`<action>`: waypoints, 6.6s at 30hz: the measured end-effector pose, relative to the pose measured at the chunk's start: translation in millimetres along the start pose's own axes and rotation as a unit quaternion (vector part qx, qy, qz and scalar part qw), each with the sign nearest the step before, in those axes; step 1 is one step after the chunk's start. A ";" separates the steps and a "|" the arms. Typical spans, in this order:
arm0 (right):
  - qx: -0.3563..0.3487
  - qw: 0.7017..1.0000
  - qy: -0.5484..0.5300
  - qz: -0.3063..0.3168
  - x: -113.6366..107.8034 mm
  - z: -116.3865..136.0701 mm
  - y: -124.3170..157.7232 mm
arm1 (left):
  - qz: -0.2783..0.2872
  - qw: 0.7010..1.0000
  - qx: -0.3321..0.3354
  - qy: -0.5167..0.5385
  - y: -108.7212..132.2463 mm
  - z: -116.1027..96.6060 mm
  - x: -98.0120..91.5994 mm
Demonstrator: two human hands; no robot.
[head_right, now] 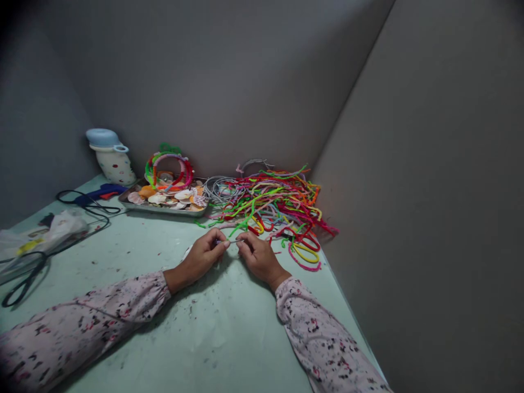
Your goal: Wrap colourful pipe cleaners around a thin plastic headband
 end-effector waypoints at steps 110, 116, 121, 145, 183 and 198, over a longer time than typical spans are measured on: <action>0.030 0.997 0.036 -0.054 -9.2 -7.2 0.4 | -0.061 0.990 0.104 -0.068 3.1 -15.0 -12.4; 0.032 0.997 0.037 -0.058 -10.1 -8.6 0.9 | -0.057 0.986 0.132 -0.084 3.7 -19.0 -11.1; 0.037 0.997 0.041 -0.061 -11.4 -9.2 2.3 | -0.047 0.985 0.145 -0.086 3.2 -22.6 -9.4; 0.035 0.996 0.037 -0.067 -12.5 -13.6 6.1 | -0.053 0.986 0.127 -0.089 1.9 -16.8 -10.1; 0.020 0.996 0.050 -0.078 -15.4 -9.5 6.7 | -0.049 0.985 0.128 -0.101 1.5 -14.4 -9.4; 0.016 0.995 0.061 -0.077 -15.2 -7.4 5.9 | -0.039 0.984 0.118 -0.127 0.5 -12.6 -8.5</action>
Point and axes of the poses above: each hand's wrist, its own y-axis away from the middle knuckle, its own x-axis out of the palm, z = x × y, the point moved 10 cm from there along -y, towards the middle knuckle, and after that the axes turned 3 degrees about x, right-handed, at the moved point
